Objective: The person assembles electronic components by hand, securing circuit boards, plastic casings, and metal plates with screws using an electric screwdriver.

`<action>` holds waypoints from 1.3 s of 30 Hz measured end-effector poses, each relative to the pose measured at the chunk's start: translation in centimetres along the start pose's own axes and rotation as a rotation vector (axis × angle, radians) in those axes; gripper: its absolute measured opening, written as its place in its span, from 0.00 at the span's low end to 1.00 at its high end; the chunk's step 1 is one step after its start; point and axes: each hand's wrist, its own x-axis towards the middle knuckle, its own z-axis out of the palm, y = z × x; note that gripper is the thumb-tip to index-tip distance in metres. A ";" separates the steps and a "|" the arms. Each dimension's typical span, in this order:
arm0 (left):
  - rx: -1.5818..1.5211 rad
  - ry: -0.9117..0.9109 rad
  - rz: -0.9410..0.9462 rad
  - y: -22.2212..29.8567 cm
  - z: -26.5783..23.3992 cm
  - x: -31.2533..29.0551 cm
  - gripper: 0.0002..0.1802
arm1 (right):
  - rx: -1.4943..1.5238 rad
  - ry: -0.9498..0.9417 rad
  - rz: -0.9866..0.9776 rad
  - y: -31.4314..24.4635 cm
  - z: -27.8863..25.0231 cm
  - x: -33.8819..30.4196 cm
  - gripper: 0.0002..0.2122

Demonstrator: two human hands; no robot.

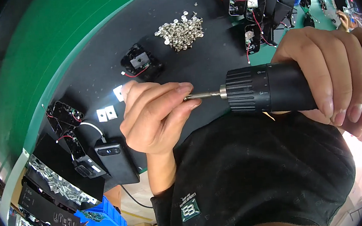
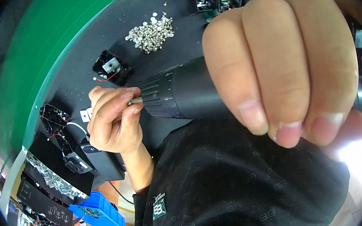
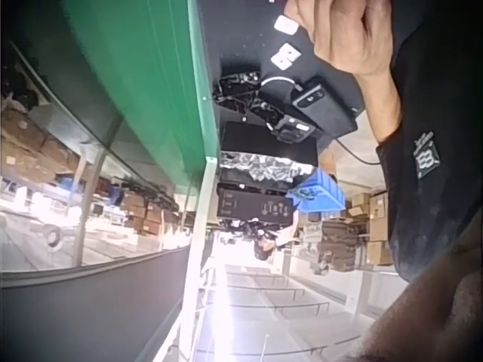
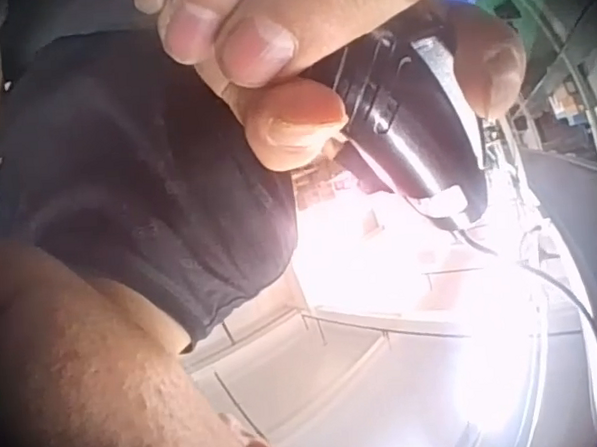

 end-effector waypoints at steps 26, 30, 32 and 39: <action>0.645 -0.292 -0.179 -2.7 -3.1 0.1 0.51 | -0.398 -0.044 0.225 4.1 -0.6 1.7 0.21; 0.666 -0.303 -0.250 -2.9 -2.7 0.1 0.43 | -0.482 -0.083 0.219 6.0 -1.9 1.3 0.22; 0.656 -0.292 -0.245 -3.2 -2.6 0.2 0.42 | -0.484 -0.075 0.219 6.7 -2.1 1.2 0.22; 0.606 -0.277 -0.253 -3.5 -2.5 0.4 0.41 | -0.596 -0.054 0.224 7.6 -1.7 0.9 0.22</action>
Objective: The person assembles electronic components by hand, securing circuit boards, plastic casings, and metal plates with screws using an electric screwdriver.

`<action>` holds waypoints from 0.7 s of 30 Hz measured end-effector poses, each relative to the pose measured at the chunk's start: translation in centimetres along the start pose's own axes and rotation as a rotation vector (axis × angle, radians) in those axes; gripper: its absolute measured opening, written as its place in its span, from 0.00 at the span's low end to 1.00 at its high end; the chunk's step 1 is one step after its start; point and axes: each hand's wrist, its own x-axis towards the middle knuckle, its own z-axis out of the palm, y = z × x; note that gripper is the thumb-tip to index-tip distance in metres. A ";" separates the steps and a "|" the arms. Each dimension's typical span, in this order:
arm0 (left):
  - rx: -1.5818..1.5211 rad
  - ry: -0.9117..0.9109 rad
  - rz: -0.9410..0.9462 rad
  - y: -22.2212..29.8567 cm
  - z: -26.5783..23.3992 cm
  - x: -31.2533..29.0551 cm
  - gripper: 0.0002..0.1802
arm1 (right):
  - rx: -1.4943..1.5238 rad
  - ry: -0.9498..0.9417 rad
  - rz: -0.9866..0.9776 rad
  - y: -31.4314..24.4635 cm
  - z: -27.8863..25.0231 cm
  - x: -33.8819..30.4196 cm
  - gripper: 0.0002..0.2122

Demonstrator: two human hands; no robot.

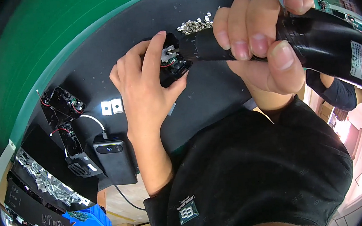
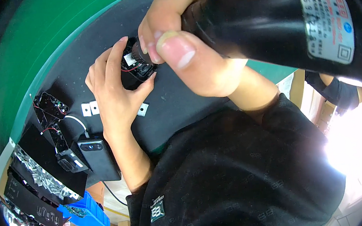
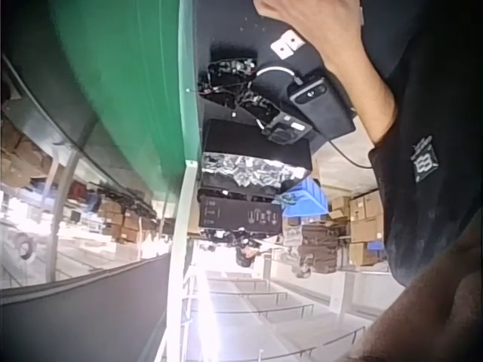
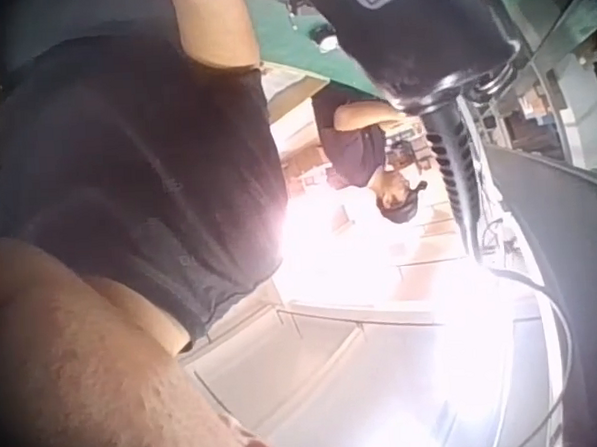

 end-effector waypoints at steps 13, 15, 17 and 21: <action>-0.005 0.006 0.011 0.2 -0.1 0.6 0.40 | -0.042 -0.019 0.023 -0.6 0.7 0.6 0.15; 0.001 0.006 0.013 0.1 0.3 0.4 0.40 | -0.003 -0.048 -0.013 -0.1 0.0 -0.2 0.17; 0.019 0.009 0.024 0.2 0.1 0.5 0.41 | 0.080 -0.014 -0.143 1.7 0.5 -0.9 0.22; 0.090 -0.006 0.001 0.5 0.2 0.3 0.44 | 0.117 0.151 -0.149 -0.5 0.6 -0.5 0.28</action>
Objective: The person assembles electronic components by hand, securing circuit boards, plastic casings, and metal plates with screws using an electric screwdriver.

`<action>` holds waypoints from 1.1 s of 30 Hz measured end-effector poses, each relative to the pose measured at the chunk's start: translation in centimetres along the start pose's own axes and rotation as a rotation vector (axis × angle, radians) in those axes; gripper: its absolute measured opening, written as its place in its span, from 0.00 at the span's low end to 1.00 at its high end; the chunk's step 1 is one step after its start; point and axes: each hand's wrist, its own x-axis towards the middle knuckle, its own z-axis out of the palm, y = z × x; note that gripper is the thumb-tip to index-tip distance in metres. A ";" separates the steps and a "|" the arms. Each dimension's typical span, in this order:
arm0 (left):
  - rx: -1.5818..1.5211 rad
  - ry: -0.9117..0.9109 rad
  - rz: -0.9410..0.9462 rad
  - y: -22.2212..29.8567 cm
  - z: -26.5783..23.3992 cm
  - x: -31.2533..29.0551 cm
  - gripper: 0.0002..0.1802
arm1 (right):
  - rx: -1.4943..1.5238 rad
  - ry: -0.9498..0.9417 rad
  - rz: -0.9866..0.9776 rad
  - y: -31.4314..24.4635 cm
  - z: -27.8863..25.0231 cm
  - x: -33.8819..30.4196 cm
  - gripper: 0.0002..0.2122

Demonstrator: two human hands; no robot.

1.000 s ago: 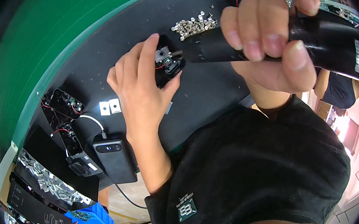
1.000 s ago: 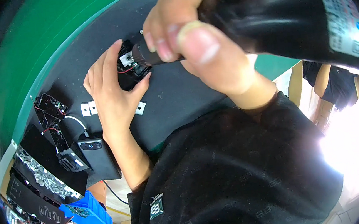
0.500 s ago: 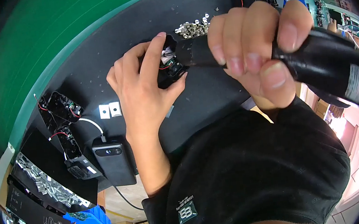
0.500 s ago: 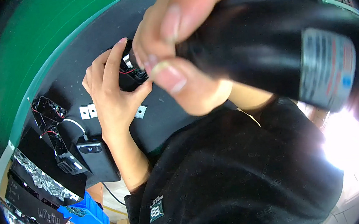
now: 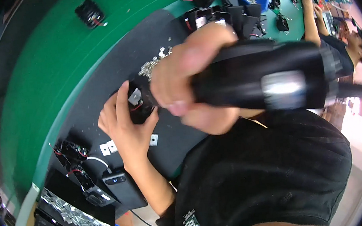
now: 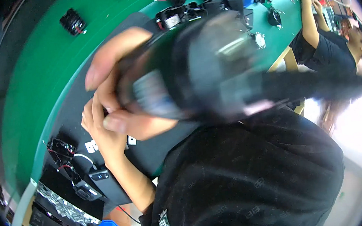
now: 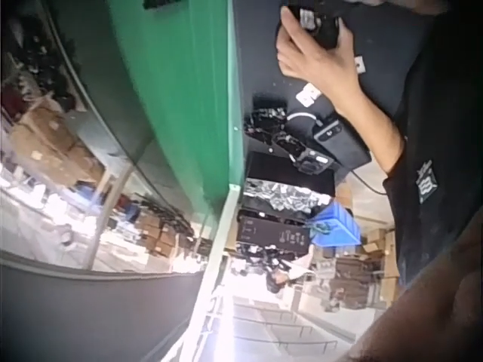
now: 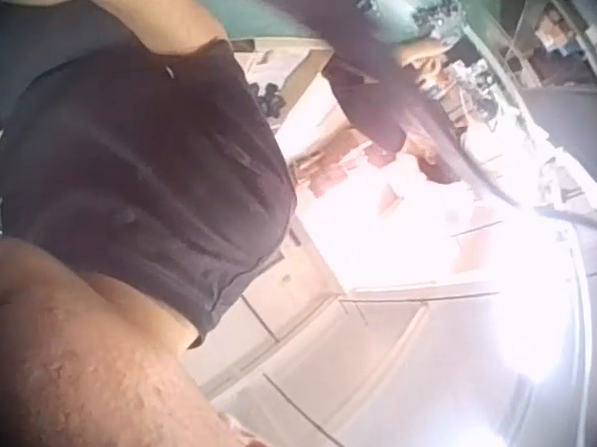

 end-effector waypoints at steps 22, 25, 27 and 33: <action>-0.068 -0.345 0.535 5.6 7.9 16.3 0.43 | -0.045 0.192 -0.242 -11.4 -11.1 -5.8 0.40; -0.157 -0.345 0.469 5.4 7.4 15.6 0.46 | -0.127 0.230 -0.115 -11.2 -10.4 -4.8 0.41; -0.138 -0.326 0.467 5.2 6.5 14.7 0.47 | -0.155 0.173 -0.083 -10.1 -10.3 -4.2 0.41; -0.113 -0.061 0.150 3.8 0.9 8.3 0.24 | -0.228 0.281 -0.269 -6.9 -9.6 -2.9 0.30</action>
